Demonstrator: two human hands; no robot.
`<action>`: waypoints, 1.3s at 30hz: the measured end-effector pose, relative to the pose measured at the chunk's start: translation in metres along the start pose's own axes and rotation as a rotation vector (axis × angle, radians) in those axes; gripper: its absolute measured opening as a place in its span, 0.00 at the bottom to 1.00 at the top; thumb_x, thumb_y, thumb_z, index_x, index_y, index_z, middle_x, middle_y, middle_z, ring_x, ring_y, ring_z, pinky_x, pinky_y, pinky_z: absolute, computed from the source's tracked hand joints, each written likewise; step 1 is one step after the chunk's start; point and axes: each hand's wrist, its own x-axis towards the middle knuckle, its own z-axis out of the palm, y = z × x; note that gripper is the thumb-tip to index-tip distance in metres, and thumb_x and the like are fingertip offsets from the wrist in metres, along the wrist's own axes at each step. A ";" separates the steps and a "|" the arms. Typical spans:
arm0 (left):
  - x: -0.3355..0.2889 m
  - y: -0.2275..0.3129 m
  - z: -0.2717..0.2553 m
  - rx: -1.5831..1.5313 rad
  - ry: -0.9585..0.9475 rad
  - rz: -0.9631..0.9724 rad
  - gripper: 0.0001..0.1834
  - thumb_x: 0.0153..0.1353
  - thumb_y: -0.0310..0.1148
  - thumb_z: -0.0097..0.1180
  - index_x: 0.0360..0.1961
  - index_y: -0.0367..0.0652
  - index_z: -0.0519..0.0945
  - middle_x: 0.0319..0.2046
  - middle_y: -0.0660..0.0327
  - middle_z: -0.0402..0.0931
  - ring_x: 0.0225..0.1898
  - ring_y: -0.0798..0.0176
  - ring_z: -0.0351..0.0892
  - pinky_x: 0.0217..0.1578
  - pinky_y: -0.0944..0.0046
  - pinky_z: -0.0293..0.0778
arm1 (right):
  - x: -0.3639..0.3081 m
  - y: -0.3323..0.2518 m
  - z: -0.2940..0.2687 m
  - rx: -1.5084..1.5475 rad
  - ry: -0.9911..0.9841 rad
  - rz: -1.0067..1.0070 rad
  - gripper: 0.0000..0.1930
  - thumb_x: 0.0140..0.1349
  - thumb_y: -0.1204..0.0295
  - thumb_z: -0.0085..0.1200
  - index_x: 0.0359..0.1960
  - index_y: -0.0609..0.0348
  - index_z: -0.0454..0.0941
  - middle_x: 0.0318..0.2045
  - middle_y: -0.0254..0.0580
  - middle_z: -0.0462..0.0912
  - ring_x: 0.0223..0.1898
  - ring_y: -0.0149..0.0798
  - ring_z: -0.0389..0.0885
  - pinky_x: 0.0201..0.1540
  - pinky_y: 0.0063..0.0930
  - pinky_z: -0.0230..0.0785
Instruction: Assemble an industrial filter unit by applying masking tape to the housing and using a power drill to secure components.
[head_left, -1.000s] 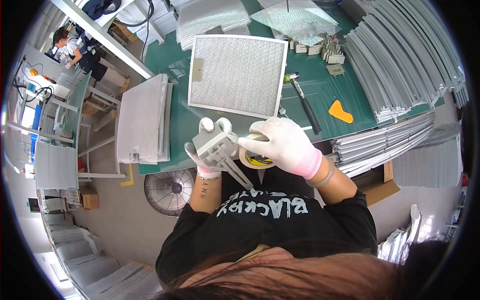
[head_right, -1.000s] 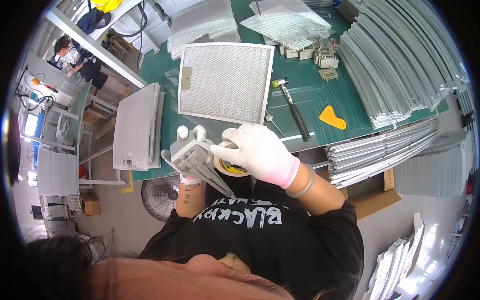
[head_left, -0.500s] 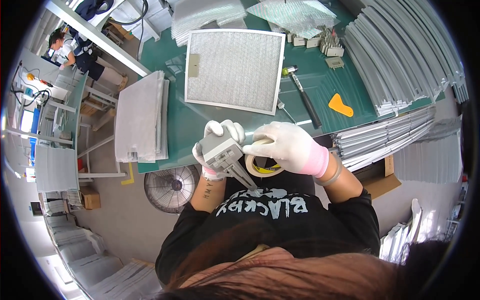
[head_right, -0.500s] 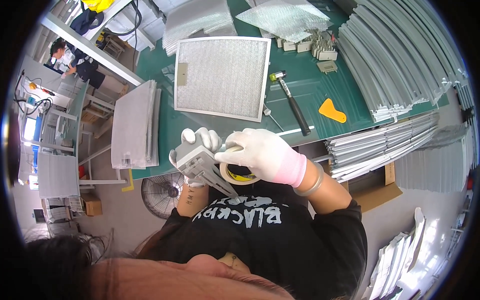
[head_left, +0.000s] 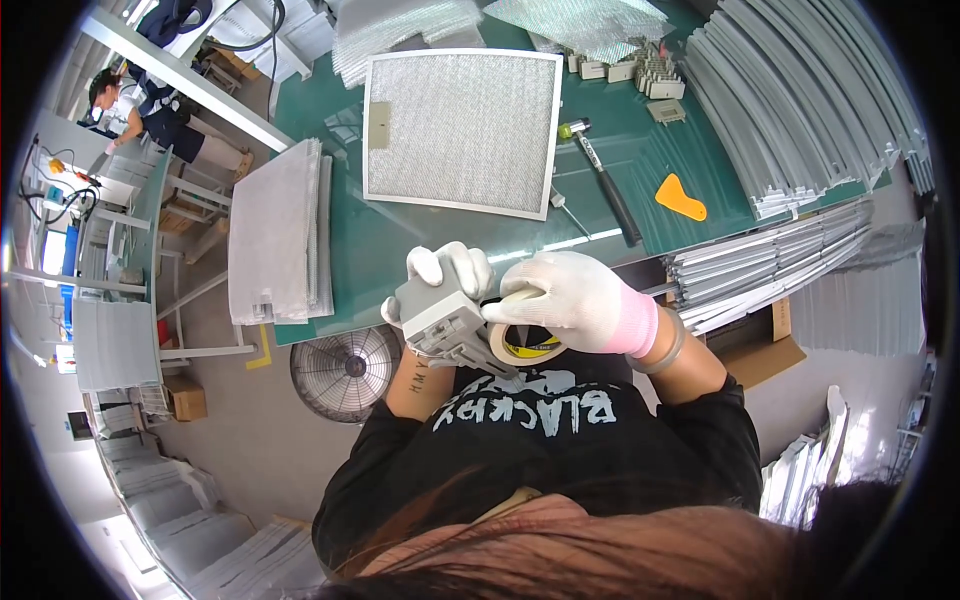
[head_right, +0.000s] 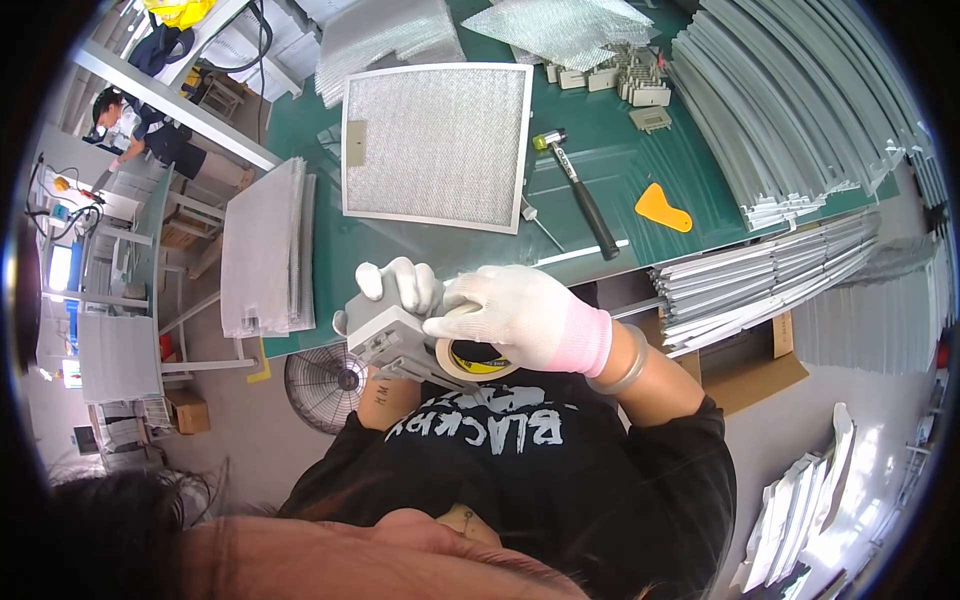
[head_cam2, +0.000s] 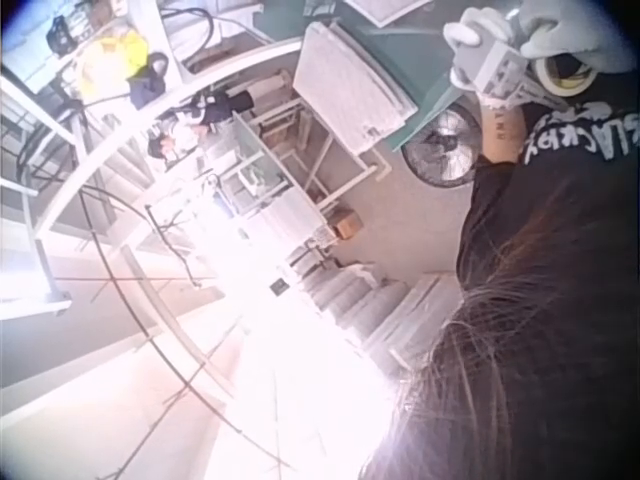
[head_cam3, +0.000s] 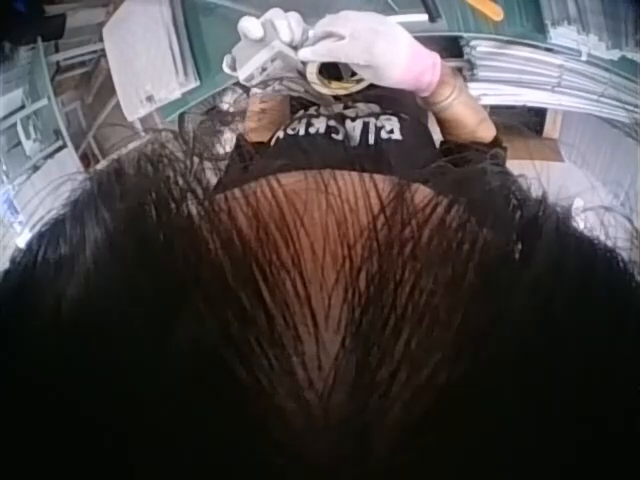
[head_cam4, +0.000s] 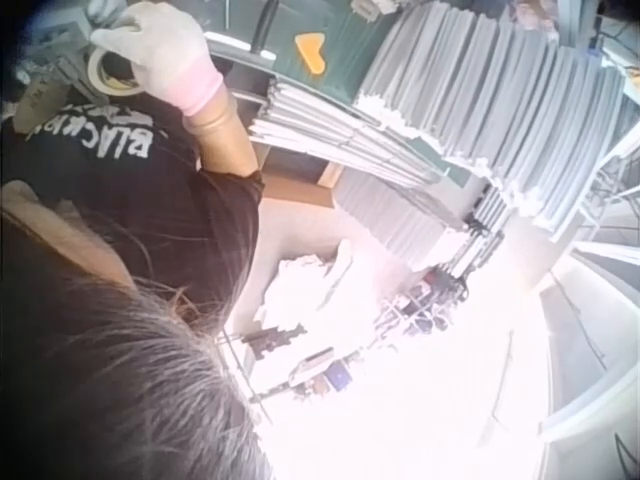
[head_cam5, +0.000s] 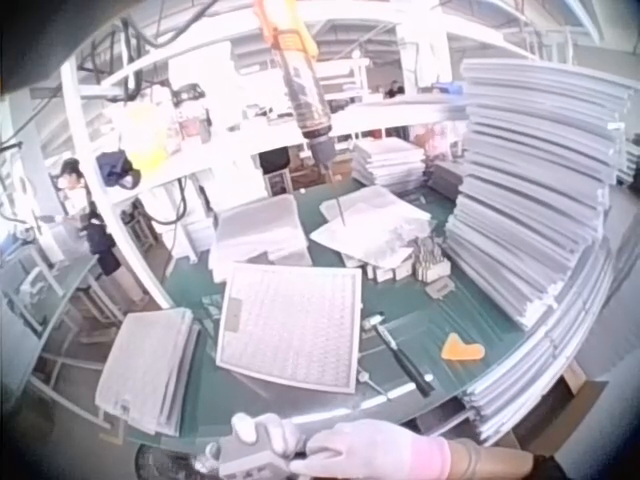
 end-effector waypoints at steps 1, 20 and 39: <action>0.000 0.000 -0.001 -0.001 0.000 -0.001 0.28 0.60 0.63 0.54 0.42 0.47 0.74 0.33 0.49 0.73 0.33 0.55 0.69 0.32 0.58 0.65 | 0.000 0.000 0.001 0.025 0.007 -0.003 0.24 0.47 0.82 0.58 0.49 0.47 0.81 0.36 0.40 0.78 0.37 0.47 0.79 0.38 0.37 0.74; -0.004 0.001 0.006 -0.085 0.061 -0.146 0.37 0.57 0.62 0.58 0.51 0.38 0.72 0.39 0.50 0.73 0.39 0.49 0.76 0.43 0.54 0.74 | -0.010 0.001 0.007 0.222 0.058 0.087 0.12 0.57 0.80 0.52 0.43 0.60 0.78 0.39 0.45 0.79 0.41 0.48 0.80 0.45 0.37 0.74; 0.003 0.007 0.022 -0.062 0.079 -0.153 0.38 0.55 0.61 0.62 0.49 0.36 0.72 0.37 0.48 0.72 0.39 0.47 0.78 0.37 0.53 0.80 | 0.046 0.013 -0.022 0.766 -0.773 1.014 0.17 0.61 0.61 0.59 0.39 0.64 0.79 0.30 0.36 0.82 0.24 0.21 0.71 0.25 0.19 0.64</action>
